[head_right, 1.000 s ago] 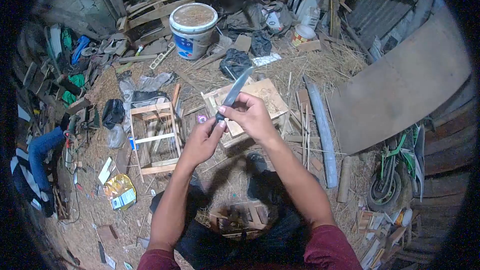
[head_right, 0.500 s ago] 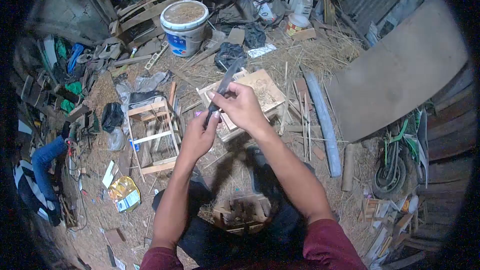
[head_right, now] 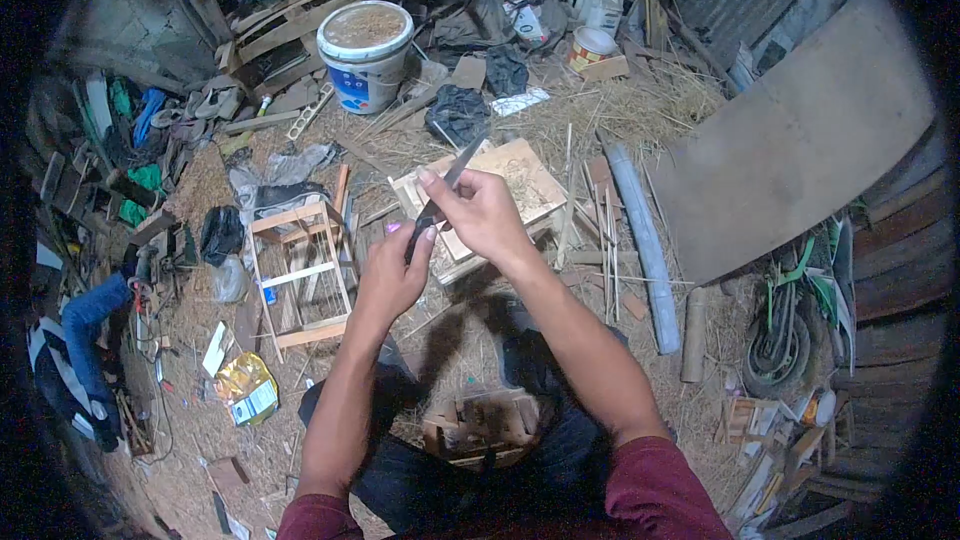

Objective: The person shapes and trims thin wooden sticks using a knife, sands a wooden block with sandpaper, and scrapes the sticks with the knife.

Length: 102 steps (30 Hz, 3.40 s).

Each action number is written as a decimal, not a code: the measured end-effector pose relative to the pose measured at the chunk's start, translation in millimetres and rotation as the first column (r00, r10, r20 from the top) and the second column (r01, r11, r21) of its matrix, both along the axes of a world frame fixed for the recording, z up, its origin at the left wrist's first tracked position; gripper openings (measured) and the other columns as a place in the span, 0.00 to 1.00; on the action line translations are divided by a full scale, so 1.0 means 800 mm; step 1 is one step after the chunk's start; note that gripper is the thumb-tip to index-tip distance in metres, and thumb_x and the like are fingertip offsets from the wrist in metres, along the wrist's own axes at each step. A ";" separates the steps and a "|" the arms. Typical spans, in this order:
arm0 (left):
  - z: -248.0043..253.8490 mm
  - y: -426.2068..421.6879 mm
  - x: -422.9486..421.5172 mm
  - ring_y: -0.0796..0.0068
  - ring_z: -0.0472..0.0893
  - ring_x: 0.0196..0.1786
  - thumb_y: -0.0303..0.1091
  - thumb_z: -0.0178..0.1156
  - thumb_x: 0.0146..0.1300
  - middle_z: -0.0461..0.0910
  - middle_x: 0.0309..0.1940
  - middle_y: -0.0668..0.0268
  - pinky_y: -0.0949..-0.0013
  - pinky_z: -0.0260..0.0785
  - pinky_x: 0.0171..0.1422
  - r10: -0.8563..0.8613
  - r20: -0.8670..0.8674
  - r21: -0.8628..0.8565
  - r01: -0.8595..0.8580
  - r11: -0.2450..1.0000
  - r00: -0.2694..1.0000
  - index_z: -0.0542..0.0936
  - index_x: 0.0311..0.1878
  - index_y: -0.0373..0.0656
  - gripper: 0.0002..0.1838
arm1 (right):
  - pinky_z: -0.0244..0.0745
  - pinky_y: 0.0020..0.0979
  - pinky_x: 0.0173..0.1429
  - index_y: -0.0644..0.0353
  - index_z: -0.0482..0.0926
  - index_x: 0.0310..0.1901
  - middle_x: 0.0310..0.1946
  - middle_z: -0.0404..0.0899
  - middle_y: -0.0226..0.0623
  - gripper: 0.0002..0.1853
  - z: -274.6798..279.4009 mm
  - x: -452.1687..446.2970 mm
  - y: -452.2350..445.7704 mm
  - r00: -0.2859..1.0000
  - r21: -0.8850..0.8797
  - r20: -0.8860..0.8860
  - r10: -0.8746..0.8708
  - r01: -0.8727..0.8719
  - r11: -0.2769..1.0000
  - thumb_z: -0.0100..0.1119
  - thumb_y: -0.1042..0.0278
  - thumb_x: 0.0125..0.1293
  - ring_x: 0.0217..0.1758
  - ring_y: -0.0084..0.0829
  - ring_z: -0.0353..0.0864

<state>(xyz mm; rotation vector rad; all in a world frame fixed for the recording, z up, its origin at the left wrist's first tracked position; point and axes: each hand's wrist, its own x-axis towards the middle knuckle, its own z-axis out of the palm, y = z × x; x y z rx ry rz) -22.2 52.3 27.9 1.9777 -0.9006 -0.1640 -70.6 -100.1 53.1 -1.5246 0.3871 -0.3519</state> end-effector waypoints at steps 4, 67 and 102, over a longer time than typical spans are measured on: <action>0.001 -0.001 0.002 0.44 0.78 0.27 0.38 0.56 0.69 0.77 0.24 0.46 0.54 0.68 0.32 0.012 -0.001 0.009 -0.012 1.000 1.000 0.77 0.37 0.35 0.13 | 0.71 0.20 0.33 0.66 0.82 0.33 0.25 0.80 0.30 0.22 -0.008 0.003 -0.002 1.000 0.066 0.030 0.006 -0.008 0.998 0.60 0.51 0.70 0.27 0.16 0.76; -0.188 0.050 0.130 0.79 0.70 0.18 0.33 0.49 0.70 0.75 0.24 0.65 0.71 0.62 0.20 0.244 -0.826 -0.015 -0.452 0.892 0.508 0.72 0.35 0.39 0.09 | 0.76 0.48 0.50 0.70 0.79 0.38 0.36 0.81 0.58 0.25 -0.256 0.116 -0.042 0.887 -0.714 -0.419 -0.195 -0.189 0.674 0.71 0.52 0.55 0.45 0.57 0.81; -0.107 -0.035 0.140 0.79 0.77 0.32 0.34 0.49 0.72 0.82 0.37 0.61 0.75 0.71 0.35 -0.014 -0.862 -0.257 -0.412 0.874 0.507 0.75 0.47 0.38 0.10 | 0.75 0.33 0.42 0.66 0.80 0.38 0.27 0.81 0.40 0.08 -0.152 0.185 -0.095 0.974 -0.419 -0.135 0.183 -0.223 0.880 0.49 0.76 0.66 0.33 0.31 0.81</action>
